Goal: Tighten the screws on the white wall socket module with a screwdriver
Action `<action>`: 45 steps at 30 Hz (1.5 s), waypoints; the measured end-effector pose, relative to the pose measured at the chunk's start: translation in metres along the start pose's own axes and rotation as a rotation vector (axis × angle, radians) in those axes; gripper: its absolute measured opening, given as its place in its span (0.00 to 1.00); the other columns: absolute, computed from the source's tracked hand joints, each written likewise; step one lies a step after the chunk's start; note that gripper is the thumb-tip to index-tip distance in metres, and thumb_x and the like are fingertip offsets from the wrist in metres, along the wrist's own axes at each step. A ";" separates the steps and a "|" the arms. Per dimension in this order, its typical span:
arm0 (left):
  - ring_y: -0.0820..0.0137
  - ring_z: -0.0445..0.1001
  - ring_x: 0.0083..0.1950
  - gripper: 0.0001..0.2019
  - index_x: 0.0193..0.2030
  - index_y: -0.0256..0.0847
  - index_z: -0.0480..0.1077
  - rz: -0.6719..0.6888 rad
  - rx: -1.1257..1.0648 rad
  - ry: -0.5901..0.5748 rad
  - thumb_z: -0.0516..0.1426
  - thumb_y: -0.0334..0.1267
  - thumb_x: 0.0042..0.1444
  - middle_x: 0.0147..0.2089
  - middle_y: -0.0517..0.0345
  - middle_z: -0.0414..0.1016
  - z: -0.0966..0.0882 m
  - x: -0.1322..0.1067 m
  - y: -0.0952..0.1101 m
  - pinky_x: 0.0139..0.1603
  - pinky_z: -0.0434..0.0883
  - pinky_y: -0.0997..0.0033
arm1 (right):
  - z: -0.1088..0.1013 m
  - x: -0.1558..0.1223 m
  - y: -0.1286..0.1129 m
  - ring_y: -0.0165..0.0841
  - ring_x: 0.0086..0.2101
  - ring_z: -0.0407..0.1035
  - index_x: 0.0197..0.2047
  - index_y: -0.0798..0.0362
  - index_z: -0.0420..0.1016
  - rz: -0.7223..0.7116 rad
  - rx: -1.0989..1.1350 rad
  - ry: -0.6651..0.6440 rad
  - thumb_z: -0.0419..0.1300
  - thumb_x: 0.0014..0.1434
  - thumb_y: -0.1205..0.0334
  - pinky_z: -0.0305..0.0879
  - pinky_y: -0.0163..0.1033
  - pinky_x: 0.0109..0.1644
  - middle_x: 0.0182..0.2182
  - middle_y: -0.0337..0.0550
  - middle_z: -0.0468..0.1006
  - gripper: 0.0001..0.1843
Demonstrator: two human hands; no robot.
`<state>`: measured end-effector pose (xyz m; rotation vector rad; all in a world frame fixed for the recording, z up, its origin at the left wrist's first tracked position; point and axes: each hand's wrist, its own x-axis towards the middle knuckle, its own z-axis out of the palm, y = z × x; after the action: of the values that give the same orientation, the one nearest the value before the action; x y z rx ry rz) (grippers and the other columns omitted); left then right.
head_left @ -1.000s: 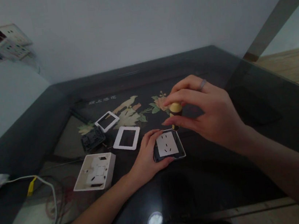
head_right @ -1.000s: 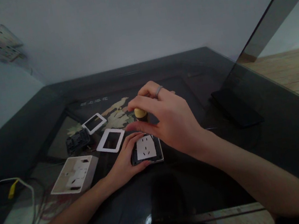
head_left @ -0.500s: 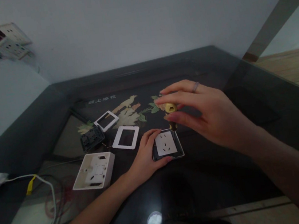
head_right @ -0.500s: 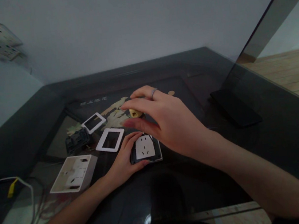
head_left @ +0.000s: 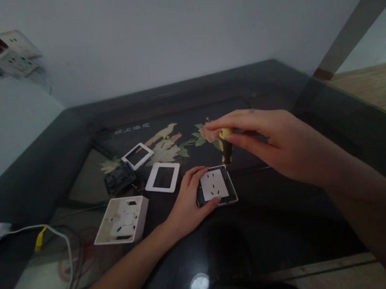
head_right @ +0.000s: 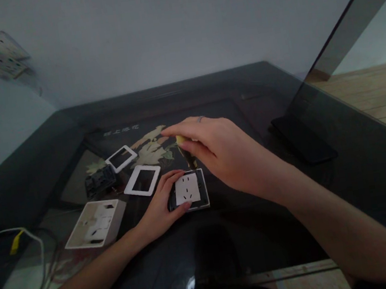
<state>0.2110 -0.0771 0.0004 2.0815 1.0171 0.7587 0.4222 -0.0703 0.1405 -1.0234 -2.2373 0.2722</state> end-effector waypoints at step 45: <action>0.58 0.57 0.66 0.25 0.63 0.43 0.57 0.038 0.001 0.006 0.58 0.38 0.60 0.63 0.46 0.57 0.000 0.001 -0.005 0.68 0.57 0.50 | 0.018 -0.003 -0.003 0.35 0.39 0.75 0.48 0.53 0.78 -0.014 -0.054 0.221 0.62 0.59 0.69 0.72 0.40 0.43 0.40 0.43 0.81 0.13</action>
<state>0.2091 -0.0743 -0.0029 2.1054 0.9839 0.7833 0.4101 -0.0728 0.1267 -1.0143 -2.0608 0.0878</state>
